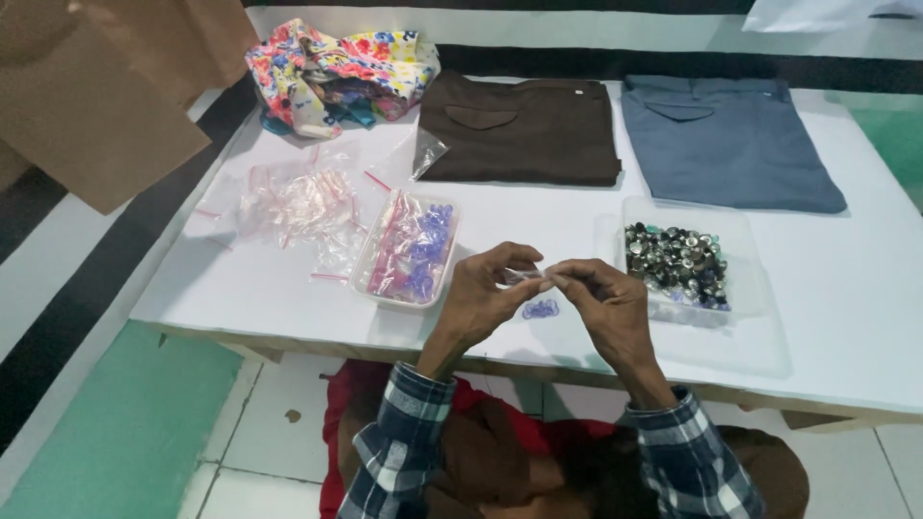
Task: The person picks small purple beads from a table and places them into clear plastic bags. They then seal the bags and place them into a container. The person repeats this process multiple times.
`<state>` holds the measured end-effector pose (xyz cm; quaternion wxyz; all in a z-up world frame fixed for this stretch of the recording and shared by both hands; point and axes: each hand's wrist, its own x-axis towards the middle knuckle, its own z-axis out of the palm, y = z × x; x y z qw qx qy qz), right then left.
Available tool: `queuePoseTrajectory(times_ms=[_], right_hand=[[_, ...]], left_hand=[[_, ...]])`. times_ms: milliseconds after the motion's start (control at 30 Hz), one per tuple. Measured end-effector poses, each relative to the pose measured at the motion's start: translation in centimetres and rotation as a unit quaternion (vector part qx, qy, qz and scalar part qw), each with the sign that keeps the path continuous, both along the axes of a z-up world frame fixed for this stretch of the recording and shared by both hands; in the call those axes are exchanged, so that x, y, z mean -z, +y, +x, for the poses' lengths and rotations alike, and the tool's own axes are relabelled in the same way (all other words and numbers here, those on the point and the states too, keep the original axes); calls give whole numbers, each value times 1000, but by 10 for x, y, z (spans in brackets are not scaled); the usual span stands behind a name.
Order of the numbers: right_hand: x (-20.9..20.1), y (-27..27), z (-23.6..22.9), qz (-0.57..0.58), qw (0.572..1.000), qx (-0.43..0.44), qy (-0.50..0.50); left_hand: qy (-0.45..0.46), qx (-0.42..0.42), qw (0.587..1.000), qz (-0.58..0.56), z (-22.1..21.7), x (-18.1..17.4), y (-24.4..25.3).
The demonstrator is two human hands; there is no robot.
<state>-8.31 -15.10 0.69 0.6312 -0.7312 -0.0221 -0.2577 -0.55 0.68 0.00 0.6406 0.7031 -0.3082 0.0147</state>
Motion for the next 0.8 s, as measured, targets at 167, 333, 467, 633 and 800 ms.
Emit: queuePoseTrajectory(times_ms=[167,333,467,633,800], right_hand=[[0,1,-3,-39,999,4,19],[16,-3,0,-60,998,11,33],[31,-8,7,-59,998,-20,33],[33,4,18,-25,993,-91,70],[-5,43,37,79,985,-122,91]], left_hand=[[-45,-4,998,50,-4,6,1],[-81,-32,990,107,-14,9,1],[-56,-44,996,53,-18,0,5],[12,-88,992,-84,-18,-12,19],[75,-210,965,-139,-12,-37,62]])
